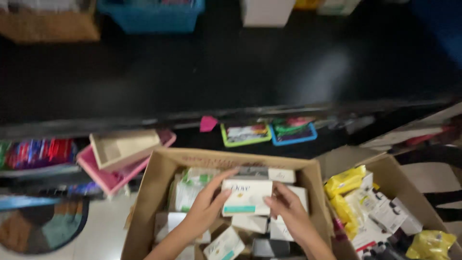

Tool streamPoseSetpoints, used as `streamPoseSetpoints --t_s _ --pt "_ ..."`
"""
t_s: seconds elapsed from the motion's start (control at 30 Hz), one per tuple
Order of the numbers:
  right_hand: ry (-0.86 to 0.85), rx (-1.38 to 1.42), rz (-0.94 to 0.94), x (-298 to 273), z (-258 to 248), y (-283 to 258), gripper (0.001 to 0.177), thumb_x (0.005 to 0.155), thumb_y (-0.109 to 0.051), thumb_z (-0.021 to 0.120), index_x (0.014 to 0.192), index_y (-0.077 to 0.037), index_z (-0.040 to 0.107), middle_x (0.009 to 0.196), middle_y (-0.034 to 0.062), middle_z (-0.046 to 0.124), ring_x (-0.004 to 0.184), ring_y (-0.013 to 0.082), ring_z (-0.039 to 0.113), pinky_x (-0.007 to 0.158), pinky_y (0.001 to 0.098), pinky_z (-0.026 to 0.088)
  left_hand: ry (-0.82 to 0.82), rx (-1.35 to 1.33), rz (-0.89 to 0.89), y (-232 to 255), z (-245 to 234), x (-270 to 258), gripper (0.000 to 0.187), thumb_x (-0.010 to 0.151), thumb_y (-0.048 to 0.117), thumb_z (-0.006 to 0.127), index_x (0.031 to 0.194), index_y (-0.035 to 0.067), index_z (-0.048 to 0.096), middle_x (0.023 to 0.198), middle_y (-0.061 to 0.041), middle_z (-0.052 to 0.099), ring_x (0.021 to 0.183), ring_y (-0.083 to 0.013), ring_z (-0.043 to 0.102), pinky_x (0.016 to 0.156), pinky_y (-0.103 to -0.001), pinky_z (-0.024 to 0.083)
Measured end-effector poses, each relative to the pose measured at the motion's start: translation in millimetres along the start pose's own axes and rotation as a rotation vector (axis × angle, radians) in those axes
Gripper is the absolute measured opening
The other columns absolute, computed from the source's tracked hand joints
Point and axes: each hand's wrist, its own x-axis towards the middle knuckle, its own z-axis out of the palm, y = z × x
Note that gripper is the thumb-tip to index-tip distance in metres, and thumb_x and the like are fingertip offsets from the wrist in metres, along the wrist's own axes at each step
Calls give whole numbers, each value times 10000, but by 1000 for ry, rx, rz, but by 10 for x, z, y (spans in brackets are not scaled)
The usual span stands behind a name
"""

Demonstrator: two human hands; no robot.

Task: The person takes small boxes of soap from a cardboard box and places them onto a black shelf. They arrange the boxes in rows, stacking some on top of others. The person repeatedly reaches into the box to retrieve more soap packages and places them on the shelf.

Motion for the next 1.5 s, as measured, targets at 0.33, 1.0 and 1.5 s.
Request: streamPoseSetpoints --t_s 0.33,1.0,1.5 --pt "92 -48 -549 -189 -157 -1304 675 857 -14 722 1453 -9 406 1170 18 635 999 81 601 812 227 501 -248 321 -121 854 169 1153 567 891 288 774 1406 149 582 1216 -120 723 1021 -264 732 855 -355 566" --pt "218 -78 -450 2857 -2900 -2951 422 900 -135 707 1306 -97 598 1124 12 692 847 112 646 706 279 540 50 1145 320 404 307 2374 393 907 297 667 1182 17 641 1236 -149 595 1053 -318 640 848 -402 542" --pt "915 -933 -281 3331 -1797 -3217 1385 601 -722 878 1510 92 223 1496 276 445 1400 392 462 1220 573 232 62 1113 304 391 283 2350 344 903 264 679 1142 19 654 1138 -123 628 1002 -297 641 825 -401 534"
